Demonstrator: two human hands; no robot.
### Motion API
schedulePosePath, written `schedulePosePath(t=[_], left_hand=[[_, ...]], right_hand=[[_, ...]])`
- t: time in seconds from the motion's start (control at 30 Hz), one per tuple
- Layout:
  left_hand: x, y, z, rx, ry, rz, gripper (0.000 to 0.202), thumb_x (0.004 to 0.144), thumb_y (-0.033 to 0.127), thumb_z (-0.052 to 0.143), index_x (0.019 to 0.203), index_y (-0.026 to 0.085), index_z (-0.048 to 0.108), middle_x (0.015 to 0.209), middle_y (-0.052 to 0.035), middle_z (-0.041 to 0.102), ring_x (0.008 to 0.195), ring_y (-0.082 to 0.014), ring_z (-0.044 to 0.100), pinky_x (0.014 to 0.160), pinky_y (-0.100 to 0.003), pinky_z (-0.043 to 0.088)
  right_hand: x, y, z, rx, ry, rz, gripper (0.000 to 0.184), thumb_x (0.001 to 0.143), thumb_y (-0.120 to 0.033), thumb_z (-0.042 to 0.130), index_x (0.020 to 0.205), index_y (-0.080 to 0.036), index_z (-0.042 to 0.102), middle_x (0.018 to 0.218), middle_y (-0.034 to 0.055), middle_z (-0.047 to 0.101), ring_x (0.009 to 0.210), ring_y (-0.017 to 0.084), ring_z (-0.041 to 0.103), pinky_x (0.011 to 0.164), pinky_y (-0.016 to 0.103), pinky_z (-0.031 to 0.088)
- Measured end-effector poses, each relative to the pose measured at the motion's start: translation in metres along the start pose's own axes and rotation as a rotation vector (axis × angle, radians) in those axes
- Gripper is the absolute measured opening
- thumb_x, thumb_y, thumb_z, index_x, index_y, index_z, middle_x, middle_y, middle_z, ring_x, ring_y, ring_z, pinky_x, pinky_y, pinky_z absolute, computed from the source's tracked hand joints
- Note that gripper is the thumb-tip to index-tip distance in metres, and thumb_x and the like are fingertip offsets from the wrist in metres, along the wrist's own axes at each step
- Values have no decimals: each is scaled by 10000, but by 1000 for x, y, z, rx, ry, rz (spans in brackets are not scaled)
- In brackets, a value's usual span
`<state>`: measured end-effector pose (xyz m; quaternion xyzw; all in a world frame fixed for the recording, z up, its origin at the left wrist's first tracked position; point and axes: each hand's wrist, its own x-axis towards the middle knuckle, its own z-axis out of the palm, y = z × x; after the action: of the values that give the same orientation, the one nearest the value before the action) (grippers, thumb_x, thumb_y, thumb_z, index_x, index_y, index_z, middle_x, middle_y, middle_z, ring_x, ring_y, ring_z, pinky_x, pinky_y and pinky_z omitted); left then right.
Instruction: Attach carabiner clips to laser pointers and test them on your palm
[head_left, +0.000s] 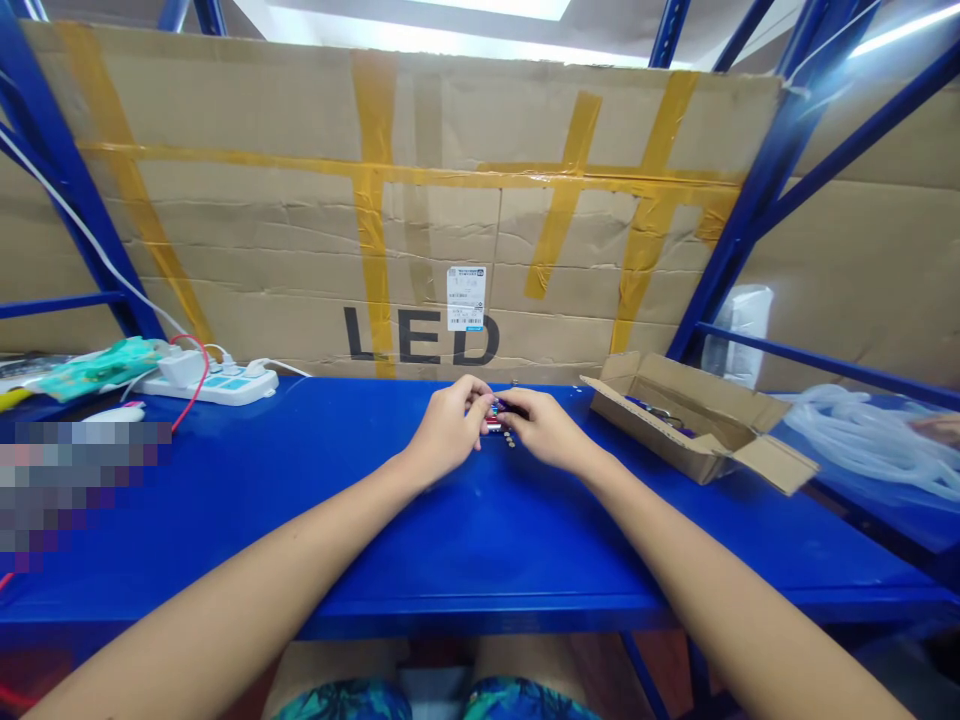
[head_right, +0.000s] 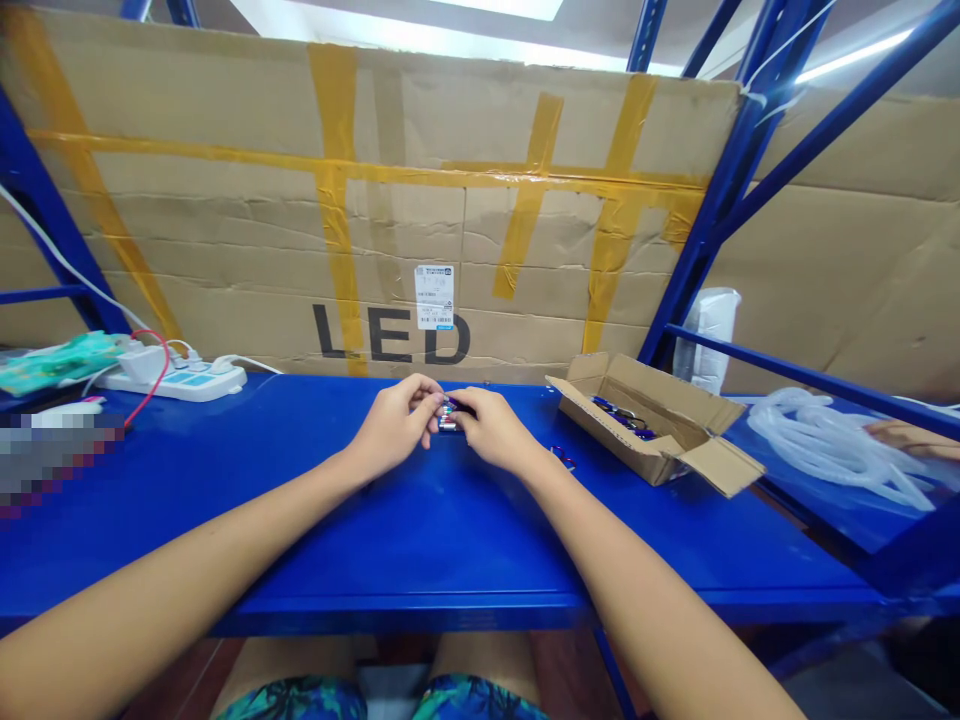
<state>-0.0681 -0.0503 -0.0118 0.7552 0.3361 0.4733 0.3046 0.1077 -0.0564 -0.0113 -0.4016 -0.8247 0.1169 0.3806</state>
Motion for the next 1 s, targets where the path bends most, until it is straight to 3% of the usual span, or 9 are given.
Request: schedulePosePath(t=[0.17, 0.3, 0.4, 0.53, 0.8, 1.0], left_hand=[[0, -2, 2, -189, -18, -76, 102, 918, 234, 518, 874, 148, 550, 613, 14, 605, 449, -112, 606, 477, -229, 492], [0, -3, 5, -321, -18, -142, 146, 919, 250, 531, 829, 135, 541, 623, -1, 610, 431, -110, 593, 447, -236, 494], [-1, -4, 6, -366, -13, -152, 155, 909, 251, 551, 808, 133, 546, 625, 1, 603, 438, -100, 580, 437, -229, 490], [-3, -5, 3, -351, -22, -124, 155, 900, 264, 561, 808, 139, 553, 608, 7, 593, 449, -96, 569, 431, -217, 476], [-9, -2, 0, -154, -65, -46, 105, 894, 213, 518, 812, 153, 544, 558, 36, 568, 407, -71, 520, 424, -180, 424], [-8, -7, 5, -181, -39, -63, 97, 877, 225, 524, 809, 157, 540, 616, 28, 578, 430, -76, 536, 407, -185, 432]], right_hand=[[-5, -1, 4, -66, 63, -114, 301, 867, -88, 483, 1118, -189, 615, 957, 79, 618, 899, 198, 584, 808, 339, 463], [-8, -1, 9, -112, 183, -181, 183, 851, -84, 495, 997, -188, 534, 941, 75, 563, 863, 192, 548, 741, 319, 457], [-9, -3, 11, -118, 213, -242, 110, 882, -97, 476, 882, -204, 499, 844, 45, 533, 780, 175, 524, 701, 305, 435], [-10, -6, 10, -113, 219, -292, 95, 916, -127, 469, 870, -201, 507, 810, 40, 525, 740, 169, 516, 680, 298, 418], [-10, -8, 8, -174, 138, -252, 181, 921, -97, 406, 864, -190, 550, 780, 54, 582, 716, 177, 528, 671, 297, 402], [-6, -10, 8, -264, 106, -169, 184, 924, -144, 418, 819, -198, 559, 768, 62, 613, 738, 200, 523, 700, 320, 394]])
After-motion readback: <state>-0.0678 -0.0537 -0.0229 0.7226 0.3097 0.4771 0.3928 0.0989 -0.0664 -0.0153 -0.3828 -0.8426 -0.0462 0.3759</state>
